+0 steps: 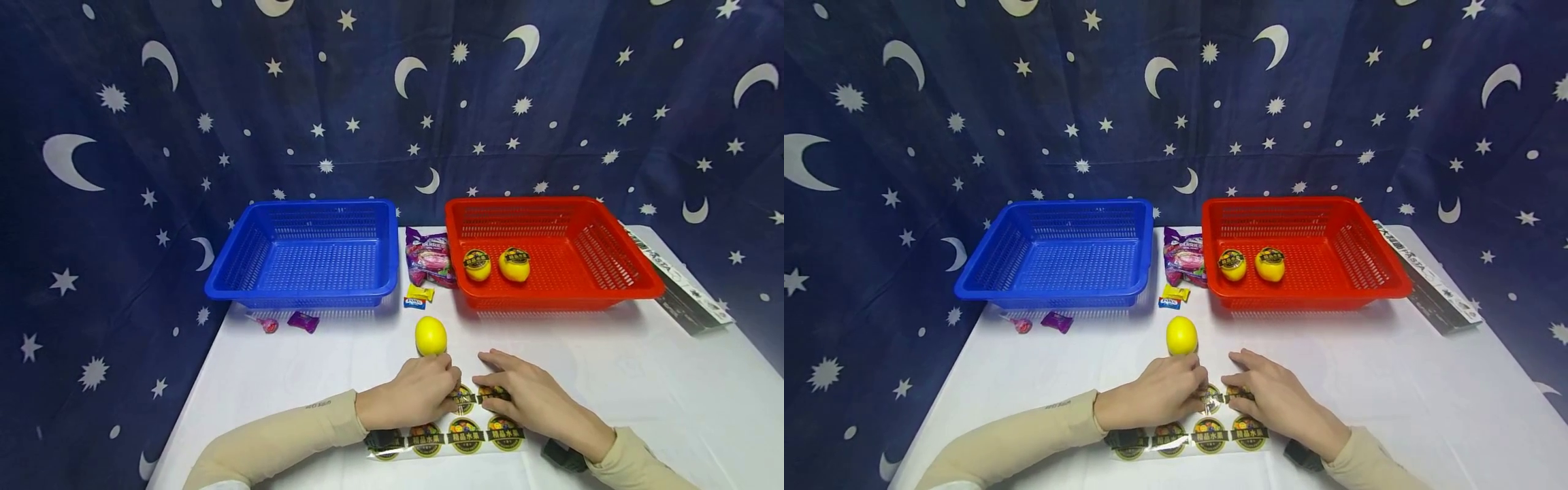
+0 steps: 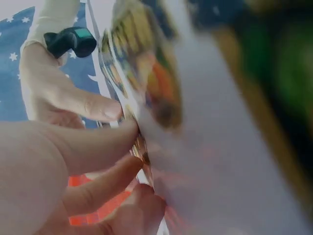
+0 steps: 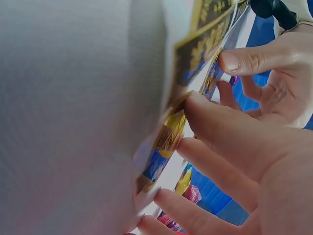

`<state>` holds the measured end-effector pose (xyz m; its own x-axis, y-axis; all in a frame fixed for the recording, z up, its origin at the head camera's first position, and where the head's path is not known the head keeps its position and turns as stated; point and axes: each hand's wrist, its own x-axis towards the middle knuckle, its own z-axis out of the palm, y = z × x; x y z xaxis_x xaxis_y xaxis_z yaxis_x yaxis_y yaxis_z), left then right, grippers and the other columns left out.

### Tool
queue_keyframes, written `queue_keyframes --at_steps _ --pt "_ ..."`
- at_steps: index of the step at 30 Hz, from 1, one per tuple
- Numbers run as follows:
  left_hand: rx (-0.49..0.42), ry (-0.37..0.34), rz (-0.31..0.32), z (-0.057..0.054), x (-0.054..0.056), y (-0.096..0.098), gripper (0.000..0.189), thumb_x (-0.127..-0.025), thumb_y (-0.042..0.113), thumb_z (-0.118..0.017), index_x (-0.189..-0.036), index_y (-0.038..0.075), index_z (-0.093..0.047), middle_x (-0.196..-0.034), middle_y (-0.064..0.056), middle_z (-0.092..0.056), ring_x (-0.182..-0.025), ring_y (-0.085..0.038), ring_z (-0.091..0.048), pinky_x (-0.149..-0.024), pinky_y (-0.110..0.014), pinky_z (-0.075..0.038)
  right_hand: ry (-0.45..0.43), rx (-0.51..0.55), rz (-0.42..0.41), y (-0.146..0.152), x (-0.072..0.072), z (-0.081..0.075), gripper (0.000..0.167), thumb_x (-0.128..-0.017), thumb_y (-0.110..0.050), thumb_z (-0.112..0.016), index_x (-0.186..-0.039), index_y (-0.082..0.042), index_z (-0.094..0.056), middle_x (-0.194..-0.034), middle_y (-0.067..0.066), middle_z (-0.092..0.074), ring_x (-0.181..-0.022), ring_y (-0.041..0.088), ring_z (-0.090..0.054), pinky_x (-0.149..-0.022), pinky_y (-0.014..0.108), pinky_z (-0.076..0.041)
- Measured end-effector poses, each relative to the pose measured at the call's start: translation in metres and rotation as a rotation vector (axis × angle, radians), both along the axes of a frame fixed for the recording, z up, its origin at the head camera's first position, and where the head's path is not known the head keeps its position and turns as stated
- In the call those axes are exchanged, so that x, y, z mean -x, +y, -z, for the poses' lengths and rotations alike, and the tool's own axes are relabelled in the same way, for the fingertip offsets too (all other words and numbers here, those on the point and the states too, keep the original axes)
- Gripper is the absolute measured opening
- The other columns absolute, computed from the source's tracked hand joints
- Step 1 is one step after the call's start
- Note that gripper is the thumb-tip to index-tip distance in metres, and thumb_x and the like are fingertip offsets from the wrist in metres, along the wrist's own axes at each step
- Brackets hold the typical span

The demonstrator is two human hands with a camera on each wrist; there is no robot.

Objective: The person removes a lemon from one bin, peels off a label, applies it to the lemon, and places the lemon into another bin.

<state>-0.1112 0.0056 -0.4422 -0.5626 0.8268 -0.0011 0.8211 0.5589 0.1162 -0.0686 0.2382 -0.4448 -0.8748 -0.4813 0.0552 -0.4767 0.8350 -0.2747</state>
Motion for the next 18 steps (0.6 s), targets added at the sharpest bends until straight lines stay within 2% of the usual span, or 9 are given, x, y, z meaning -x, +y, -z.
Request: queue_keyframes --at_steps 3,7,11,18 --pt "-0.015 -0.031 -0.025 -0.0005 -0.0026 0.0000 0.023 -0.090 0.038 -0.079 -0.092 0.020 -0.065 -0.083 0.006 -0.054 -0.066 -0.005 -0.049 -0.050 -0.021 -0.038 -0.001 -0.006 0.004 -0.0002 0.0000 0.0001 0.034 -0.085 -0.033 -0.083 -0.117 -0.021 -0.079 -0.141 0.012 -0.064 -0.133 0.035 -0.060 -0.097 0.053 -0.055" --pt "-0.036 -0.011 -0.039 0.0012 -0.0047 0.0014 0.024 -0.093 0.039 -0.076 -0.098 0.017 -0.067 -0.084 0.002 -0.055 -0.063 -0.006 -0.048 -0.047 -0.021 -0.037 0.007 -0.013 0.002 0.0002 -0.0010 0.0007 0.034 -0.085 -0.033 -0.083 -0.117 -0.021 -0.079 -0.141 0.012 -0.064 -0.133 0.036 -0.060 -0.097 0.053 -0.055" --pt "-0.055 0.008 -0.040 0.0028 -0.0042 0.0039 0.023 -0.094 0.040 -0.073 -0.098 0.018 -0.069 -0.082 0.002 -0.056 -0.059 -0.006 -0.046 -0.044 -0.020 -0.035 0.020 -0.020 -0.003 0.0011 -0.0029 0.0011 0.035 -0.085 -0.036 -0.082 -0.117 -0.023 -0.079 -0.141 0.011 -0.065 -0.132 0.035 -0.060 -0.096 0.053 -0.055" --pt "-0.075 -0.020 -0.030 0.0025 -0.0031 0.0080 0.020 -0.092 0.034 -0.076 -0.092 0.016 -0.067 -0.077 0.003 -0.057 -0.061 -0.006 -0.047 -0.046 -0.020 -0.035 0.040 -0.018 -0.012 0.0026 -0.0050 0.0034 0.035 -0.084 -0.035 -0.083 -0.117 -0.025 -0.079 -0.140 0.011 -0.065 -0.132 0.034 -0.061 -0.096 0.052 -0.056"
